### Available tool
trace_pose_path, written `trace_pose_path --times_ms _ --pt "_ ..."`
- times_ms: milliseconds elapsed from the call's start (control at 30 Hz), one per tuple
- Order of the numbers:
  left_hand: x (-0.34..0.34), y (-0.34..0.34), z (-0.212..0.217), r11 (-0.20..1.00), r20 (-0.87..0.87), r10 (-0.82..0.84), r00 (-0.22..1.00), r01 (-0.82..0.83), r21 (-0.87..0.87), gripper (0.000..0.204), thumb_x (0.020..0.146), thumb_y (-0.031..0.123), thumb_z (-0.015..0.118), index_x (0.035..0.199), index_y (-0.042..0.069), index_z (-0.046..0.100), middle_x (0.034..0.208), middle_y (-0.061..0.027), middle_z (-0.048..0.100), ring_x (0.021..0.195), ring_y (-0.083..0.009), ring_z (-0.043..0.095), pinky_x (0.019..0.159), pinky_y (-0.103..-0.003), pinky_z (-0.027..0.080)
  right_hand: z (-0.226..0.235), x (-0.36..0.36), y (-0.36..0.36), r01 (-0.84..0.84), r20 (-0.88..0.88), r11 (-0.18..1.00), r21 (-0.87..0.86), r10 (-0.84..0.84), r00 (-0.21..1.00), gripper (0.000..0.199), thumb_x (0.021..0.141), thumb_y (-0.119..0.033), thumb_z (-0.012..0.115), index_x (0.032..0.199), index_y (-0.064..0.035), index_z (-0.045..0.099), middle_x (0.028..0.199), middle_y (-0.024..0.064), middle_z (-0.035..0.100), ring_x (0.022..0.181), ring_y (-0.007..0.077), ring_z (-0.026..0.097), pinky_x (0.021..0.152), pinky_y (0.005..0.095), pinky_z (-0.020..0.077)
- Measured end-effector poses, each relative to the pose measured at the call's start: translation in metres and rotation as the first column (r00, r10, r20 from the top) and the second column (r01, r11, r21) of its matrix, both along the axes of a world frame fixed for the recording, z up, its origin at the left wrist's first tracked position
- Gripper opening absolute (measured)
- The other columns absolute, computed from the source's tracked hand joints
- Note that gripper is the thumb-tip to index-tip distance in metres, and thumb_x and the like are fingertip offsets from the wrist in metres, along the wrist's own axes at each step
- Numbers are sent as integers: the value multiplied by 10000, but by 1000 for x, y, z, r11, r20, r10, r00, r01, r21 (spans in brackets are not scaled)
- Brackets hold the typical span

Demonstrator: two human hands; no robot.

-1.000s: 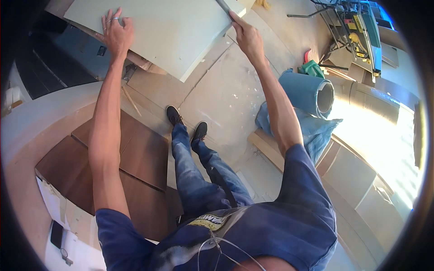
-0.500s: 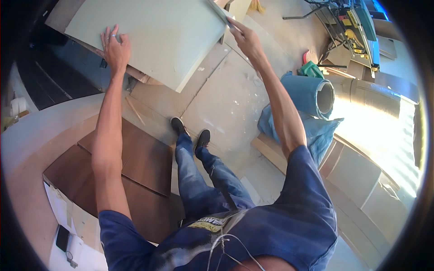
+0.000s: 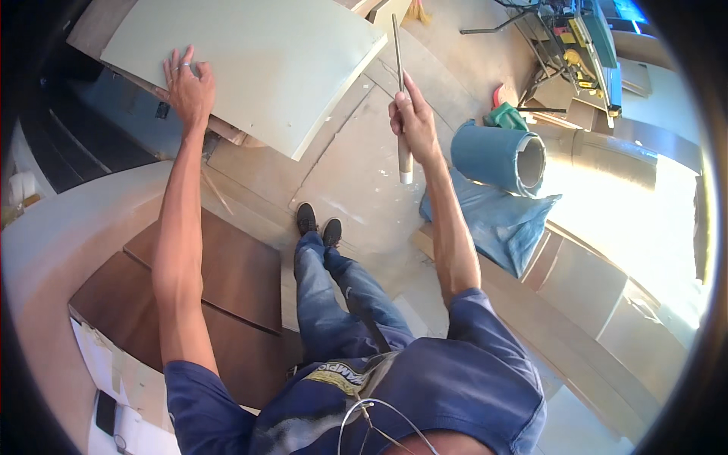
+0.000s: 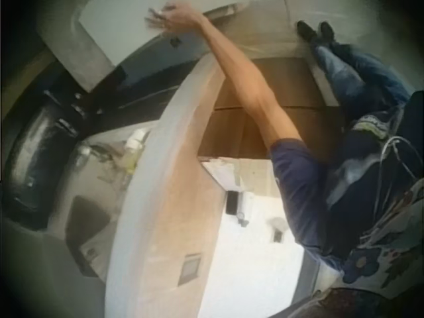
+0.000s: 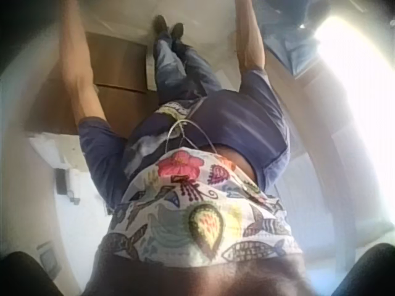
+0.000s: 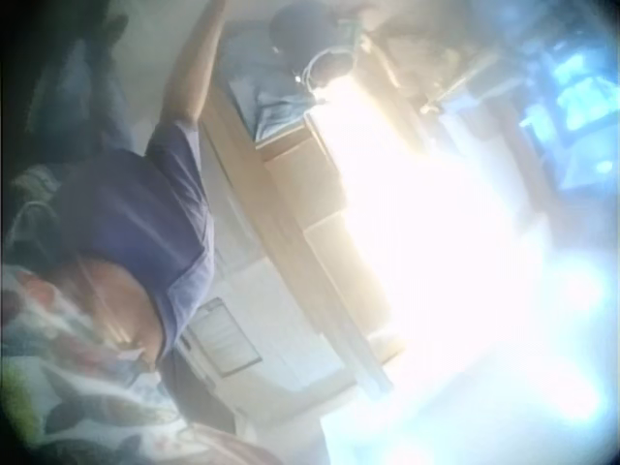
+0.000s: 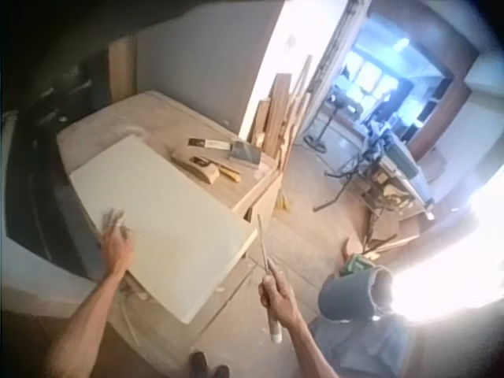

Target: The person sands the edge of a white board using a hand file and a sanding block.

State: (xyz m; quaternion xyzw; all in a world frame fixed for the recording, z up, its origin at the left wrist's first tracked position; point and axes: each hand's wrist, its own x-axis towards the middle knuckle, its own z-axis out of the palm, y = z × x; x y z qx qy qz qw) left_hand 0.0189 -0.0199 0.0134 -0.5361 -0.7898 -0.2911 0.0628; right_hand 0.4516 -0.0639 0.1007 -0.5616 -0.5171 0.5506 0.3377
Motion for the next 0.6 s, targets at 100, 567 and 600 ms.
trace_pose_path --times_ms 100,567,600 --pt "1 2 -1 999 20 -12 1000 11 48 501 1010 322 499 1484 194 599 1636 -118 458 1560 -358 329 1212 -738 155 1 -9 -25 65 340 978 199 -131 931 454 1123 -239 519 1570 -159 511 777 70 606 675 170 596 678 342 516" --pt "-4 3 -9 988 -16 -44 999 46 147 464 1009 309 506 1446 216 634 1611 -76 498 1552 -331 356 1181 -780 200 -17 -33 38 -301 720 874 382 -77 690 471 1056 -105 556 1495 -272 593 927 213 729 826 410 704 752 476 553" --pt "-7 1 -10 988 -10 -46 999 47 147 462 1010 309 505 1444 217 635 1612 -78 496 1553 -331 355 1179 -782 200 -20 -31 32 -316 716 861 399 -78 694 477 1051 -101 562 1495 -273 595 896 214 719 799 402 704 720 485 547"
